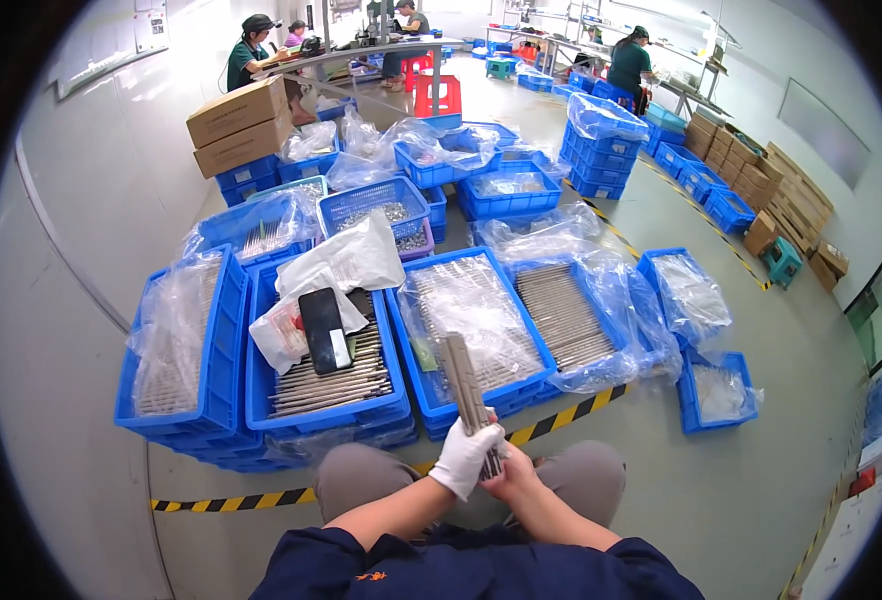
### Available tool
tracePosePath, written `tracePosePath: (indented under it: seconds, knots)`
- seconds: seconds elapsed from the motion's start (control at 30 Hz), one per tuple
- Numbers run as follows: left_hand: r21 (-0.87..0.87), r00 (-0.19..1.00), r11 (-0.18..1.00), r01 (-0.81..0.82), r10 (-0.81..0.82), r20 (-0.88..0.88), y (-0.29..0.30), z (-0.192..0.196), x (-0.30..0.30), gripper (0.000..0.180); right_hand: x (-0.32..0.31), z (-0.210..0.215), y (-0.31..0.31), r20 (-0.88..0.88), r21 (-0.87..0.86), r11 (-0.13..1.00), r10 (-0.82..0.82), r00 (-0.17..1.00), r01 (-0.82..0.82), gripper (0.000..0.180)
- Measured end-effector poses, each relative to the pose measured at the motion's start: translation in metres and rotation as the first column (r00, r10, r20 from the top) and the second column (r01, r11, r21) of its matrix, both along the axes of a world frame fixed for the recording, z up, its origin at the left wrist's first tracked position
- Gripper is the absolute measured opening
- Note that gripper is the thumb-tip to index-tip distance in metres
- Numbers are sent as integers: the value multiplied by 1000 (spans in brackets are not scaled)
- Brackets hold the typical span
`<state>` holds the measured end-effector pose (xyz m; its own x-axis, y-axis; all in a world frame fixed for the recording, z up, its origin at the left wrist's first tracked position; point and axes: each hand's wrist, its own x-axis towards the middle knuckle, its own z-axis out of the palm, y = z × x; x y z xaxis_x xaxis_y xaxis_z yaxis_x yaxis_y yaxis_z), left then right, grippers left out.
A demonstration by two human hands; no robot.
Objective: Inspecting and sorting long metal rods into different bins in a factory environment.
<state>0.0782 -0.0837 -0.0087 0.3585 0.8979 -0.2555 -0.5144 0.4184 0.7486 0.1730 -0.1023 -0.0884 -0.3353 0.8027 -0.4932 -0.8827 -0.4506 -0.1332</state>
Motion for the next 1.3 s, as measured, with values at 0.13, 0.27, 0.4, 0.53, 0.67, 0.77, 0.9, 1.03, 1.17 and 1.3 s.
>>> tracePosePath:
  seconds: [0.13,0.27,0.4,0.53,0.67,0.77,0.9,1.03,1.17,1.3]
  knots:
    - [-260,897,935,240,-111,428,-4,-9,-17,14,14,-1,-22,154,-143,990,35,987,-13,20]
    - [-254,885,919,300,-168,435,-20,-11,-25,15,24,0,-38,210,-144,989,47,977,-16,14]
    - [-260,844,901,347,-180,505,-28,-9,-36,18,28,32,-43,190,-31,994,113,975,-109,11]
    - [-167,876,941,294,-195,442,-30,2,-48,24,64,129,-28,471,482,874,-310,826,54,8]
    - [-132,919,967,218,-158,361,-30,5,-58,26,58,274,-64,325,905,221,-911,254,-364,33]
    - [-146,939,977,154,-98,331,-35,12,-64,26,54,288,-48,-79,838,-246,-938,337,-487,27]
    - [-152,936,974,170,-111,335,-36,12,-65,27,56,286,-53,-58,835,-224,-944,324,-503,25]
    - [-151,932,968,200,-141,333,-37,12,-62,27,54,292,-69,-32,822,-197,-953,303,-533,24]
    - [-162,941,967,198,-141,307,-41,11,-65,27,50,290,-67,-6,806,-173,-959,285,-565,24]
    - [-194,932,963,189,-114,343,-44,12,-61,27,49,293,-66,-1,788,-180,-956,292,-588,23]
